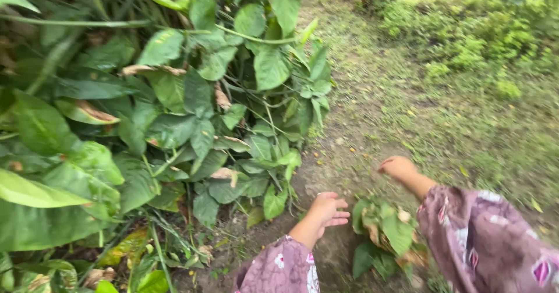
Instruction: Prune or pick leaves from a green leafy plant in an outdoor garden.
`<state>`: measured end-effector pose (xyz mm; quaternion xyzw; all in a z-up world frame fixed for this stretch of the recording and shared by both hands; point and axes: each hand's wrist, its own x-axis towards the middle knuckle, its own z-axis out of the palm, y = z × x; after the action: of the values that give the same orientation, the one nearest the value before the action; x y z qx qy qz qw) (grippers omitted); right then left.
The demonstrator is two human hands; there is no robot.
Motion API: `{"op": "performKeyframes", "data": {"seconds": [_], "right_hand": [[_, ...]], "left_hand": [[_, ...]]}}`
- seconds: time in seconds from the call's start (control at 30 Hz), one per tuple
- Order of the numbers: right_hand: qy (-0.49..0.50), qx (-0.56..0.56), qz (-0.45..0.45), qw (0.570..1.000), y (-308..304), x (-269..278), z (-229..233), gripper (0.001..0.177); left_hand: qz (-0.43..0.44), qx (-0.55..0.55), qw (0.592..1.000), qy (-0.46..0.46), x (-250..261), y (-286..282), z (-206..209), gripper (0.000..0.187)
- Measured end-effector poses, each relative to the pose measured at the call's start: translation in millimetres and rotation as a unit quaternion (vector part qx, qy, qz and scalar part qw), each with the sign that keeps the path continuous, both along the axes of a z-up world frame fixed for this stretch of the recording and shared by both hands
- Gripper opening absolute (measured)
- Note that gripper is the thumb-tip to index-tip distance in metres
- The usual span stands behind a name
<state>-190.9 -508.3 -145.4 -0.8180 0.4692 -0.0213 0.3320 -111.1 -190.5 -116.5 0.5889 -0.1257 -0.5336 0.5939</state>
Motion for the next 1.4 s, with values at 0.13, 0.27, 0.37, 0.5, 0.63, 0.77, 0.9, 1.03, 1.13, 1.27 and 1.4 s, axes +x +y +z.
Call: {"op": "performKeyframes", "data": {"seconds": [0.13,0.27,0.37,0.5,0.63,0.77,0.9,1.03,1.13,1.27,1.4], "right_hand": [[-0.02,-0.029,0.095,0.995,75,51,15,0.033],[-0.101,-0.028,0.127,0.986,171,91,48,0.049],[-0.219,0.075,0.167,0.958,240,121,64,0.044],[-0.256,0.043,0.264,0.929,337,138,97,0.037],[-0.416,0.023,0.338,0.844,384,169,90,0.042],[-0.375,0.068,0.343,0.859,408,177,116,0.04],[-0.283,0.012,0.402,0.871,409,182,100,0.031],[-0.323,0.078,0.406,0.852,399,200,65,0.027],[-0.287,0.045,0.357,0.888,405,196,87,0.03],[-0.321,-0.169,0.379,0.851,414,221,106,0.026],[-0.189,-0.198,0.456,0.847,422,259,94,0.043]], "left_hand": [[0.155,0.007,0.987,-0.05,30,20,7,0.051],[0.375,0.01,0.91,-0.175,95,54,-38,0.031],[0.446,0.098,0.859,-0.232,124,105,-45,0.024],[0.562,0.217,0.7,-0.384,122,173,16,0.032],[0.576,0.202,0.649,-0.455,117,227,89,0.048],[0.491,0.23,0.655,-0.527,140,252,77,0.061],[0.386,0.221,0.755,-0.483,149,262,51,0.035],[0.387,0.213,0.764,-0.471,152,262,45,0.02],[0.376,0.221,0.765,-0.473,145,259,51,0.014],[0.326,0.214,0.783,-0.485,144,256,47,0.014],[0.302,0.179,0.786,-0.509,149,256,45,0.02]]}}
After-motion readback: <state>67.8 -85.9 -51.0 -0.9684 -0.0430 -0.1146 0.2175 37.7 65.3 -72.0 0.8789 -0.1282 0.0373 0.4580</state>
